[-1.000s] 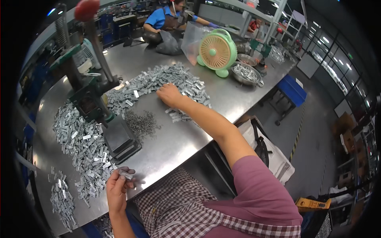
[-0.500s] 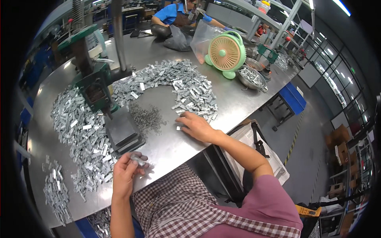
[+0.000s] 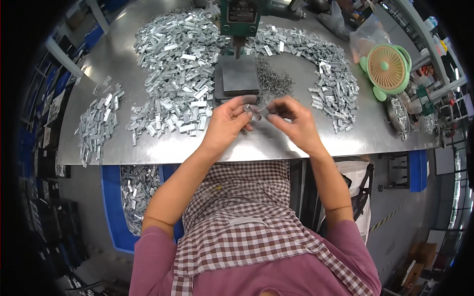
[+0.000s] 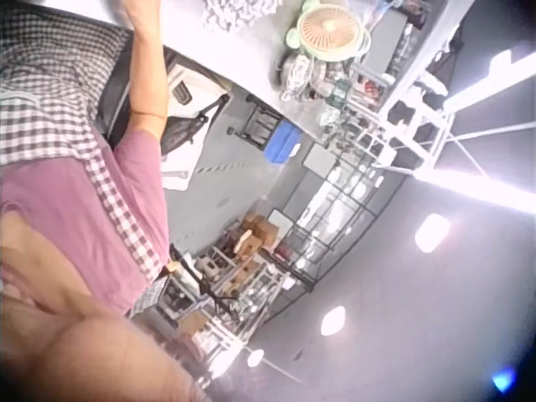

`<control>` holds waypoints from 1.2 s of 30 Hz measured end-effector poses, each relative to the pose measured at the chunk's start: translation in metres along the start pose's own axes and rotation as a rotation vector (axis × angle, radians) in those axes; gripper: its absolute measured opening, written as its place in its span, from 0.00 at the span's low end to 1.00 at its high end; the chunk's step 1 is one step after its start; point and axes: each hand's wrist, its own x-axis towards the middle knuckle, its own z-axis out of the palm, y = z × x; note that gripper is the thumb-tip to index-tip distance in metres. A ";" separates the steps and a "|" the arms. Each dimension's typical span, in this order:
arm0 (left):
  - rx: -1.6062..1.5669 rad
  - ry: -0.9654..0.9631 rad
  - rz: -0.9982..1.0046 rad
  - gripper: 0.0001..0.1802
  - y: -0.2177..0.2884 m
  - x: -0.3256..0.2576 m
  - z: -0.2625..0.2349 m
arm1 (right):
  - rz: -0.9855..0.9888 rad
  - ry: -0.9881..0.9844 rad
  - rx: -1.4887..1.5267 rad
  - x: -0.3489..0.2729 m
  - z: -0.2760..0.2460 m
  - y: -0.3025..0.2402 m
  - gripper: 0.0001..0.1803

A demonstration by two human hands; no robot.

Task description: The person assembles metal components by inserting pins into metal clips by hand, pressing them using a manual punch press, and placing the finished pieces into a bin.

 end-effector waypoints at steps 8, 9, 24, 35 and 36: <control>0.035 0.034 -0.040 0.18 0.008 0.004 0.002 | -0.029 0.141 0.300 0.006 0.032 0.003 0.10; 0.067 0.052 -0.024 0.17 0.010 0.002 0.005 | -0.022 0.166 0.301 0.007 0.034 0.004 0.10; 0.172 0.189 0.229 0.15 0.011 -0.020 0.024 | -0.245 0.432 0.087 -0.007 0.060 -0.008 0.11; 0.158 0.097 0.138 0.11 0.031 -0.005 0.001 | -0.080 0.307 -0.074 -0.001 -0.004 0.019 0.16; 0.205 0.073 0.178 0.11 0.039 -0.002 0.001 | -0.042 0.314 -0.153 0.005 -0.026 0.028 0.14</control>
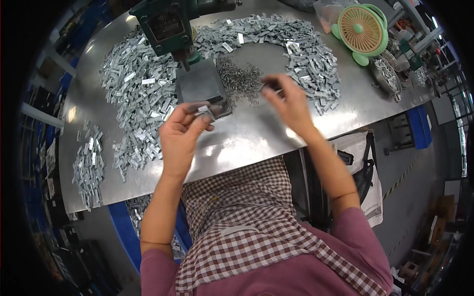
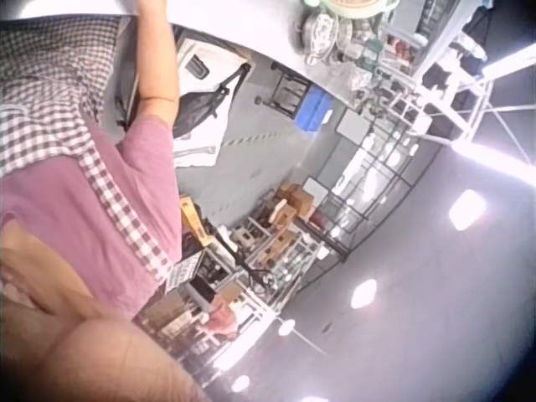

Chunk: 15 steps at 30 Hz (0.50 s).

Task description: The person assembles metal components by inserting pins into metal clips by hand, pressing them using a manual punch press, and placing the finished pieces into a bin.

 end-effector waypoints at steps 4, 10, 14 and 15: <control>0.040 -0.048 0.034 0.08 0.020 0.022 -0.001 | -0.145 -0.085 -0.353 0.062 -0.019 0.046 0.10; 0.108 0.030 -0.029 0.09 0.011 0.036 -0.011 | -0.259 -0.254 -0.118 0.067 0.019 -0.027 0.11; 0.044 0.100 -0.043 0.10 0.010 0.036 -0.001 | -0.405 -0.130 -0.082 0.035 0.044 -0.054 0.17; 0.048 0.123 -0.072 0.10 0.011 0.036 0.002 | -0.397 -0.135 -0.077 0.033 0.049 -0.052 0.17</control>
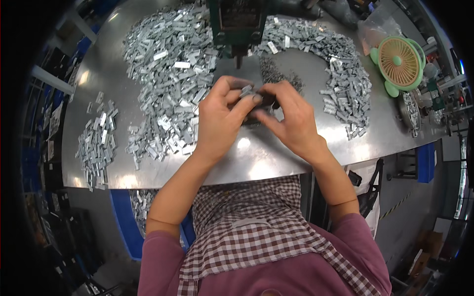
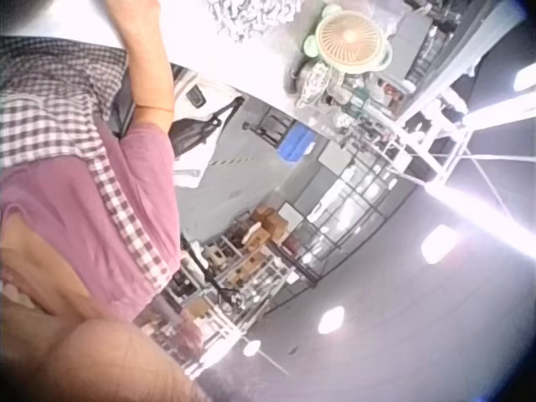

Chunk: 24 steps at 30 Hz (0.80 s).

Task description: The person assembles metal components by inserting pins into metal clips by hand, pressing them using a manual punch press, and placing the finished pieces into a bin.

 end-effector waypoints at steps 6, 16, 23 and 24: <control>0.020 -0.042 0.028 0.14 -0.005 -0.010 0.002 | 0.134 0.215 0.013 -0.016 0.018 -0.004 0.14; -0.048 -0.049 0.057 0.13 -0.004 -0.022 0.005 | 0.136 0.316 0.121 -0.029 0.019 -0.012 0.12; 0.210 -0.034 0.147 0.09 -0.007 -0.015 0.000 | 0.143 0.216 0.019 -0.033 0.007 -0.002 0.16; 0.219 -0.055 0.202 0.09 -0.004 -0.011 -0.004 | 0.178 0.145 0.057 -0.035 0.000 0.001 0.17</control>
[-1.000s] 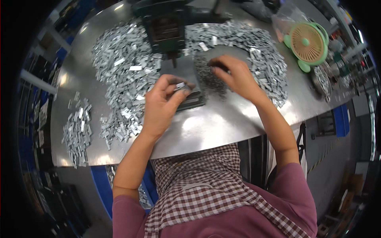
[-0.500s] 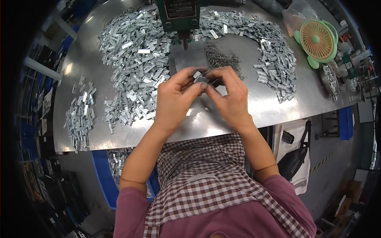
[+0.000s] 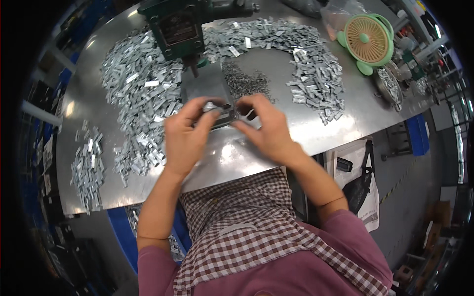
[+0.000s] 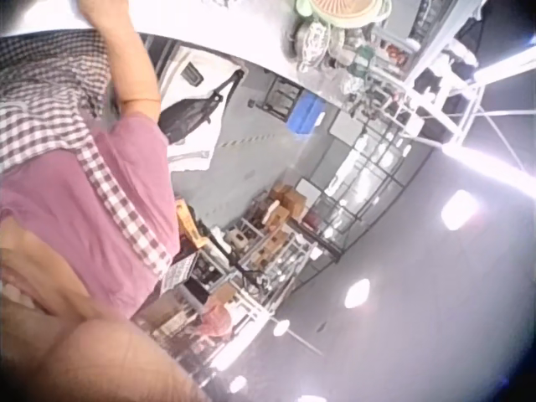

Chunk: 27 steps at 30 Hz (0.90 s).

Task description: The person assembles metal components by inserting pins into metal clips by hand, pressing them using a manual punch press, and placing the finished pieces into a bin.

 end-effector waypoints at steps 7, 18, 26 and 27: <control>0.496 -0.151 0.181 0.10 -0.019 0.032 -0.013 | -0.064 -0.148 -0.374 0.092 -0.022 0.113 0.11; 0.388 -0.179 0.197 0.10 -0.024 0.038 -0.014 | 0.061 -0.411 -0.684 0.110 -0.004 0.154 0.12; 0.518 -0.118 0.285 0.11 -0.027 0.037 -0.014 | -0.144 -0.345 0.016 0.076 -0.020 0.012 0.08; 0.518 -0.110 0.274 0.11 -0.027 0.036 -0.013 | -0.166 -0.374 0.034 0.074 -0.017 0.009 0.09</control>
